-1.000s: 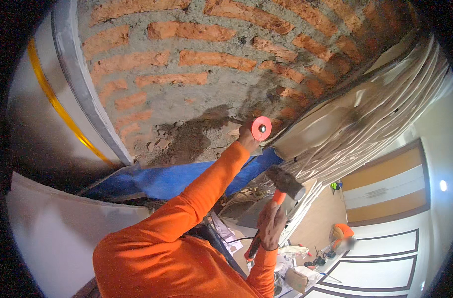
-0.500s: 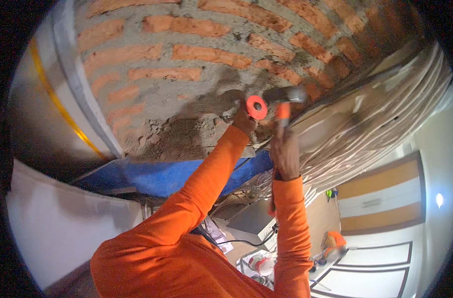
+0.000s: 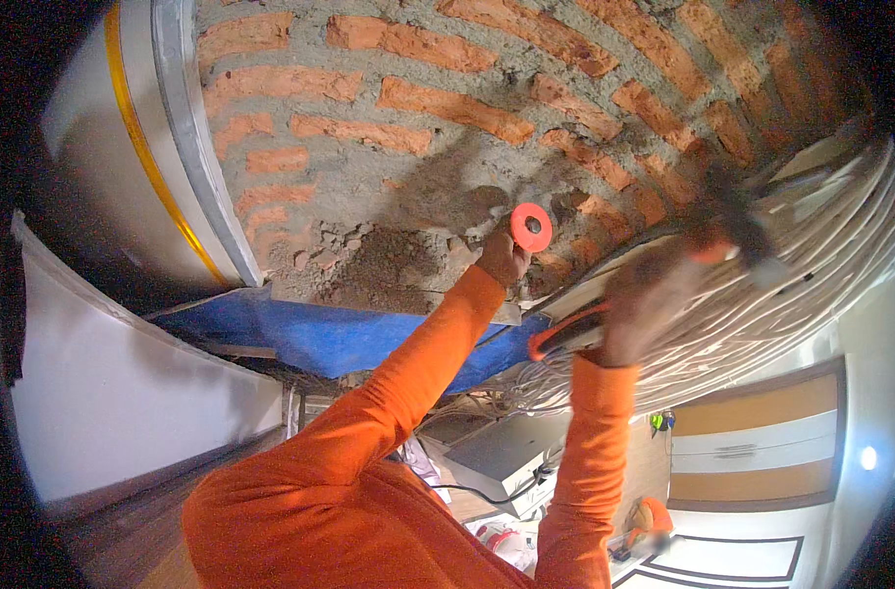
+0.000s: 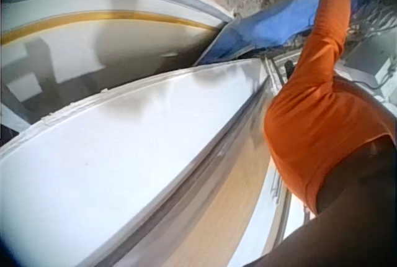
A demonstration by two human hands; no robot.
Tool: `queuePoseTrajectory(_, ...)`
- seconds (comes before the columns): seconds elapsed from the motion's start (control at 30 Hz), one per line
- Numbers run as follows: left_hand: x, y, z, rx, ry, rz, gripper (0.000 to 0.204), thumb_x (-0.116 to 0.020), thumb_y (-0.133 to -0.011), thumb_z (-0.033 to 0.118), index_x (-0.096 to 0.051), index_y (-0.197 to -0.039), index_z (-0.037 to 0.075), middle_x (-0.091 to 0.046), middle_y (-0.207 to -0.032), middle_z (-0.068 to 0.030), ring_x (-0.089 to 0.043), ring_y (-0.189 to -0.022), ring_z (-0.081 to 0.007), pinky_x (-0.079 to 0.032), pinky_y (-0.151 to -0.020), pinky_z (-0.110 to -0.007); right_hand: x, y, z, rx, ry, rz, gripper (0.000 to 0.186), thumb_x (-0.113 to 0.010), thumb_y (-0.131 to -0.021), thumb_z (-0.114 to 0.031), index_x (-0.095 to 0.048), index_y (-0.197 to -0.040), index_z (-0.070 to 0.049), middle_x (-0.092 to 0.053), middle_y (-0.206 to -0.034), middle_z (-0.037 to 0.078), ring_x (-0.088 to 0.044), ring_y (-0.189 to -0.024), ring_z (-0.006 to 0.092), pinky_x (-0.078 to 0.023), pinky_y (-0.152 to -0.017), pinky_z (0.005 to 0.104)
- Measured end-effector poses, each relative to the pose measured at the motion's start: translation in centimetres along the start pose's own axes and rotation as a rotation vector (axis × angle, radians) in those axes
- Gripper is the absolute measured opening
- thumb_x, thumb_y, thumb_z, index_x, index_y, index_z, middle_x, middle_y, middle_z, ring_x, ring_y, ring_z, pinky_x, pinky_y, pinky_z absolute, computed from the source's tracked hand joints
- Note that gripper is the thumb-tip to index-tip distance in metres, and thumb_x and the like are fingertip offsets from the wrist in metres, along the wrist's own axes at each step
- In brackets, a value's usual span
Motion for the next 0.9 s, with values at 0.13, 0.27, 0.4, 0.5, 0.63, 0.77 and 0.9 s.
queuePoseTrajectory(0.13, 0.8, -6.2, 5.9, -0.074, -0.187, -0.303, 0.015, -0.055, -0.096, 0.02, -0.059, -0.089, 0.008, -0.063, -0.085, -0.0015, -0.062, -0.074, -0.0134, -0.053, -0.063, -0.028, -6.7, 6.9, 0.4, -0.594, -0.013, -0.962, 0.037, -0.043, -0.102, -0.039, -0.053, -0.099, -0.003, -0.045, -0.068, 0.0, -0.041, -0.047, 0.0138, -0.036, -0.041, 0.034)
queuePoseTrajectory(0.27, 1.0, -3.2, -0.4, -0.109, -0.04, 0.154, 0.021, -0.055, -0.098, 0.026, -0.058, -0.088, 0.008, -0.062, -0.086, -0.0044, -0.06, -0.075, -0.0143, -0.052, -0.066, -0.031, 1.5, 5.8, -2.1, -0.693, -0.23, -0.706, 0.034, -0.046, -0.1, -0.045, -0.05, -0.09, -0.013, -0.035, -0.055, -0.006, -0.032, -0.039, 0.0063, -0.026, -0.035, 0.0252)
queuePoseTrajectory(0.4, 2.5, -4.4, 1.7, 0.063, 0.012, 0.048, 0.016, -0.056, -0.096, 0.024, -0.059, -0.089, 0.01, -0.061, -0.083, -0.0004, -0.06, -0.074, -0.012, -0.052, -0.063, -0.029, 3.7, -0.1, -9.7, -0.428, -0.409, -0.263, 0.043, -0.045, -0.098, -0.053, -0.054, -0.09, -0.012, -0.036, -0.053, -0.005, -0.032, -0.036, 0.0078, -0.023, -0.033, 0.0236)
queuePoseTrajectory(0.5, 2.4, -2.7, -0.8, -0.029, -0.028, 0.152, 0.015, -0.058, -0.094, 0.024, -0.058, -0.089, 0.01, -0.061, -0.082, 0.0004, -0.06, -0.074, -0.0105, -0.051, -0.06, -0.026, 3.9, -2.5, -11.3, -0.137, -0.532, 0.037, 0.042, -0.043, -0.098, -0.05, -0.046, -0.081, -0.012, -0.035, -0.053, -0.001, -0.032, -0.037, 0.0082, -0.025, -0.034, 0.0237)
queuePoseTrajectory(0.63, 3.1, -6.7, 1.4, -0.077, -0.164, -0.042, 0.013, -0.058, -0.094, 0.023, -0.059, -0.09, 0.01, -0.062, -0.085, -0.0006, -0.061, -0.075, -0.0117, -0.05, -0.063, -0.026, -0.8, 1.6, -3.3, 0.367, 0.558, -0.077, 0.019, -0.059, -0.084, -0.011, -0.055, -0.098, 0.001, -0.053, -0.083, 0.011, -0.056, -0.082, 0.0279, -0.046, -0.074, 0.041)
queuePoseTrajectory(0.77, 3.9, -2.1, -2.4, -0.283, -0.737, -0.434, 0.019, -0.054, -0.09, 0.01, -0.056, -0.109, 0.007, -0.061, -0.102, -0.0042, -0.059, -0.095, -0.0148, -0.051, -0.077, -0.028, 0.9, 7.3, 3.4, -0.543, 0.135, -0.854, 0.031, -0.048, -0.099, -0.031, -0.055, -0.089, -0.003, -0.05, -0.068, 0.004, -0.05, -0.057, 0.0166, -0.041, -0.05, 0.0319)
queuePoseTrajectory(0.9, 2.2, -7.1, 4.1, -0.713, -0.855, -0.145, 0.018, -0.048, -0.098, 0.021, -0.057, -0.088, 0.011, -0.06, -0.082, -0.0002, -0.06, -0.077, -0.0128, -0.051, -0.068, -0.027, -0.6, 5.2, -2.9, -0.75, -0.39, -0.78, 0.043, -0.047, -0.099, -0.047, -0.05, -0.077, -0.01, -0.039, -0.052, -0.002, -0.036, -0.038, 0.009, -0.027, -0.034, 0.0267)
Point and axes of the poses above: each hand's wrist, its own y-axis away from the middle knuckle, its own x-axis out of the back of the hand, z = x × y, the point moved 3 cm from there along -y, towards the middle knuckle
